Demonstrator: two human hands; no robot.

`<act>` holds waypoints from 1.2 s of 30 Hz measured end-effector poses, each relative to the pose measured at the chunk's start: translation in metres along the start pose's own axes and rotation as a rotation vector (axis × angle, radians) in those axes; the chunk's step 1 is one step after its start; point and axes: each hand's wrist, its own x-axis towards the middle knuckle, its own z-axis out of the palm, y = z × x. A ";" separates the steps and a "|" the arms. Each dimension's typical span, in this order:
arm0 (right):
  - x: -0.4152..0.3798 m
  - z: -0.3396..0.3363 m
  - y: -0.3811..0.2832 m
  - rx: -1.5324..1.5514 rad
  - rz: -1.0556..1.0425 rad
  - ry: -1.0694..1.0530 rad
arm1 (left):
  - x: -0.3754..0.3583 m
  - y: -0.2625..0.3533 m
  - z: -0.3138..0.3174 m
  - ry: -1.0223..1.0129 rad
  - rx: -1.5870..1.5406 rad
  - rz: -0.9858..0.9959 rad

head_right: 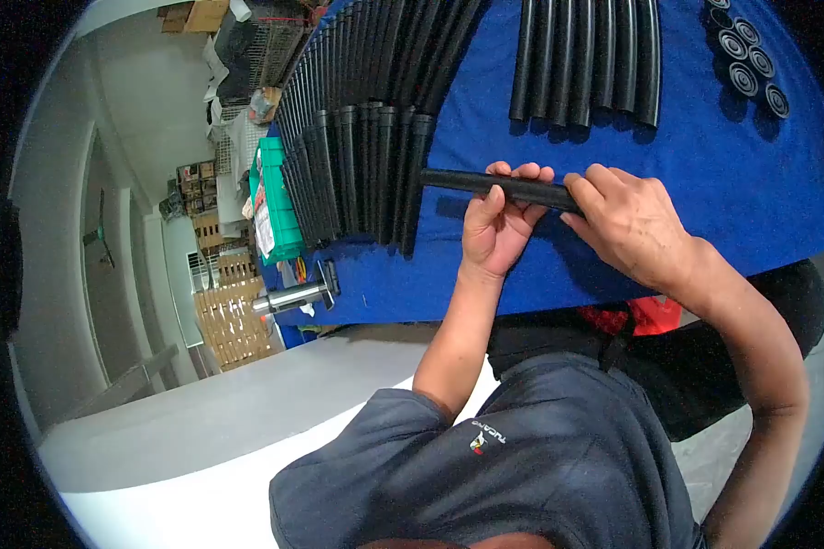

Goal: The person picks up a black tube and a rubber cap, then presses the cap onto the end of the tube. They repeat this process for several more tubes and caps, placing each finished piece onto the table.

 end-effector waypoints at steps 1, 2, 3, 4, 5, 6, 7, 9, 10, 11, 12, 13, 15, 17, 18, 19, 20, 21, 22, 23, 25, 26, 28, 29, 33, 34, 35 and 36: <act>0.000 -0.002 0.002 0.091 0.038 -0.069 | 0.000 0.001 -0.002 -0.026 0.000 -0.002; 0.000 -0.006 0.007 0.183 0.076 -0.137 | 0.000 0.001 -0.003 -0.053 0.000 -0.005; 0.000 -0.008 0.010 0.274 0.114 -0.206 | 0.000 0.002 -0.004 -0.079 -0.001 -0.008; 0.000 -0.007 0.011 0.251 0.097 -0.171 | 0.000 0.002 -0.004 -0.064 0.005 -0.007; -0.001 -0.004 0.012 0.227 0.079 -0.135 | 0.000 0.002 -0.003 -0.049 0.010 -0.005; -0.002 0.000 0.012 0.204 0.062 -0.100 | 0.000 0.001 -0.002 -0.035 0.015 -0.004; -0.003 0.003 0.011 0.109 0.007 -0.049 | 0.000 0.002 0.000 -0.026 0.003 -0.012; -0.005 0.009 0.006 -0.080 -0.104 0.049 | 0.001 0.002 0.002 -0.003 -0.025 -0.025; -0.005 0.007 0.004 -0.054 -0.063 0.018 | 0.001 0.001 0.000 -0.027 -0.011 -0.017; -0.003 0.002 0.006 0.043 0.016 -0.098 | 0.001 0.001 -0.002 -0.051 0.002 -0.010; 0.000 -0.005 0.012 0.140 0.094 -0.215 | 0.001 0.001 -0.003 -0.076 0.017 -0.004; 0.002 -0.008 0.015 0.238 0.173 -0.330 | 0.001 0.001 -0.003 -0.060 0.016 -0.002; -0.001 0.003 0.013 0.096 0.040 -0.110 | 0.000 0.001 0.000 -0.032 0.016 -0.002; -0.005 0.006 0.008 0.008 -0.024 0.003 | 0.001 0.002 0.000 -0.021 0.005 -0.013; -0.005 0.005 0.004 -0.005 -0.022 0.004 | 0.001 0.002 0.000 -0.011 -0.002 -0.017; -0.005 0.005 0.001 -0.019 -0.019 0.006 | 0.000 0.002 -0.001 -0.025 0.002 -0.013; 0.001 -0.004 -0.001 0.115 0.118 -0.142 | 0.000 0.002 -0.004 -0.041 0.006 -0.011; 0.010 -0.019 -0.003 0.248 0.256 -0.289 | 0.000 0.002 -0.005 -0.057 0.011 -0.008; 0.014 -0.027 -0.003 0.382 0.393 -0.435 | 0.000 0.001 -0.005 -0.051 0.010 -0.007; 0.010 -0.019 0.002 0.304 0.262 -0.302 | 0.000 0.001 -0.004 -0.046 0.010 -0.006; -0.002 0.004 0.015 0.144 0.000 -0.032 | 0.001 0.001 -0.003 -0.032 0.004 -0.009; -0.002 0.004 0.007 0.010 -0.046 0.034 | 0.001 0.001 -0.001 -0.017 -0.004 -0.008; -0.004 0.003 0.005 0.045 -0.033 0.005 | 0.000 0.001 -0.001 -0.021 -0.003 -0.007; -0.003 0.001 0.004 0.062 -0.026 -0.009 | 0.000 0.002 -0.003 -0.043 0.006 -0.009; 0.010 -0.015 0.004 0.218 0.238 -0.288 | 0.001 0.002 -0.001 -0.048 0.027 -0.006; 0.002 -0.002 0.006 0.113 0.109 -0.132 | 0.001 0.002 -0.001 -0.036 0.011 -0.014; -0.001 0.004 0.005 0.010 -0.020 0.022 | 0.001 0.003 0.000 -0.021 -0.007 -0.022; -0.002 0.005 0.006 0.009 -0.014 0.006 | 0.000 0.003 -0.001 -0.003 -0.025 -0.027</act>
